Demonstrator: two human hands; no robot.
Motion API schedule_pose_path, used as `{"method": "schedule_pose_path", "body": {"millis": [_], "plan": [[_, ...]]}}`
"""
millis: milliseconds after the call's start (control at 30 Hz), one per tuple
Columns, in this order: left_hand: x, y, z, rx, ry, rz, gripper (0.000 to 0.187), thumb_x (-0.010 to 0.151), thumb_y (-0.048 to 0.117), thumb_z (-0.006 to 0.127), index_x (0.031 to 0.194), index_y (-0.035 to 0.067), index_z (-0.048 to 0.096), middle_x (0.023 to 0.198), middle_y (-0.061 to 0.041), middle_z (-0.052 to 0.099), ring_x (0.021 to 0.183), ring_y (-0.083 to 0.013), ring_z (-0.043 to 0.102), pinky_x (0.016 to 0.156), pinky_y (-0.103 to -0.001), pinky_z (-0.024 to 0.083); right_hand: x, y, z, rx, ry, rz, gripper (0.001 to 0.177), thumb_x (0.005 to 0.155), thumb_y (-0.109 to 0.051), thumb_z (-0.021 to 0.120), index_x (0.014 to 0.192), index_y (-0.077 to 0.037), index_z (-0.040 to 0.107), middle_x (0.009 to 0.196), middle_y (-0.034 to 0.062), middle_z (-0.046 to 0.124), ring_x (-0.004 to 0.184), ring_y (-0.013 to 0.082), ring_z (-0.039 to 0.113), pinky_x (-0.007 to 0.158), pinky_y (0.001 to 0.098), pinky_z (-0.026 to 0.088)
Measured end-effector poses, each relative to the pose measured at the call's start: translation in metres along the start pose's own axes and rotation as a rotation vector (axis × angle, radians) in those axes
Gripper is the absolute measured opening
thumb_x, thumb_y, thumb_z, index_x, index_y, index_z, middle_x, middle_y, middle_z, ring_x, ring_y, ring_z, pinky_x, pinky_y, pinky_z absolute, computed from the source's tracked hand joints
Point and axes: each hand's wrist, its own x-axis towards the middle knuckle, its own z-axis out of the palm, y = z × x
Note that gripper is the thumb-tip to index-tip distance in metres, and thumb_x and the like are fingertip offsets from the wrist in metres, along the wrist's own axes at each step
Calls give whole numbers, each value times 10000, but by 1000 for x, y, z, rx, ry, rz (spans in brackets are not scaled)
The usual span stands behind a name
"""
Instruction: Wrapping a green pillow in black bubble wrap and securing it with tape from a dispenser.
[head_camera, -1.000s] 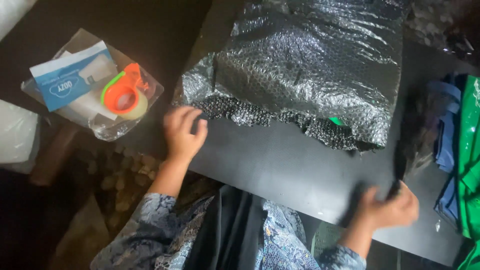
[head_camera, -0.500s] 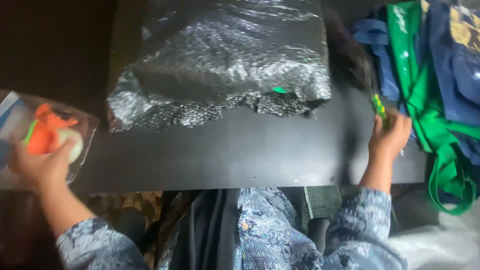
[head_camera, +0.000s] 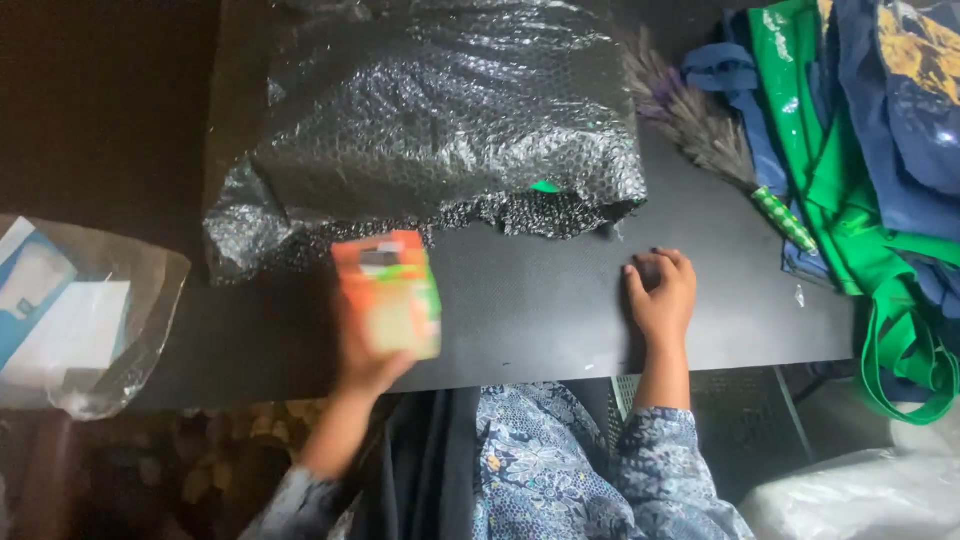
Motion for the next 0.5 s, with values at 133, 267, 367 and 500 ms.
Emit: {"method": "schedule_pose_path", "body": {"millis": [133, 267, 367, 500], "plan": [[42, 19, 77, 54, -146, 115, 745, 536, 392, 961, 1059, 5, 599, 977, -154, 629, 845, -348, 585, 829, -476, 468, -14, -7, -14, 49, -58, 23, 102, 934, -154, 825, 995, -108, 758, 1206, 144, 689, 1255, 388, 615, 1063, 502, 453], [11, -4, 81, 192, -227, -11, 1140, 529, 502, 973, 1415, -39, 502, 1231, -208, 626, 1128, -403, 627, 1010, -482, 493, -14, -14, -15, -14, -47, 5, 83, 947, -149, 814, 1003, -131, 756, 1219, 102, 693, 1272, 337, 615, 1079, 474, 452], [12, 0, 77, 168, -272, -87, 1189, 535, 498, 980, 1463, -24, 452, 1305, -221, 581, 1207, -423, 594, 1055, -503, 475, -16, -3, -11, 16, -41, 2, 68, 948, -103, 809, 996, -110, 761, 1176, 120, 696, 1266, 368, 607, 1076, 503, 458], [12, 3, 76, 173, -280, -107, 1215, 548, 525, 980, 1497, 10, 423, 1293, -198, 562, 1184, -395, 595, 1048, -499, 474, -13, -35, -24, 542, -88, 180, 187, 993, -177, 748, 1149, -112, 669, 1161, 131, 682, 1258, 341, 585, 1045, 487, 474]]}}
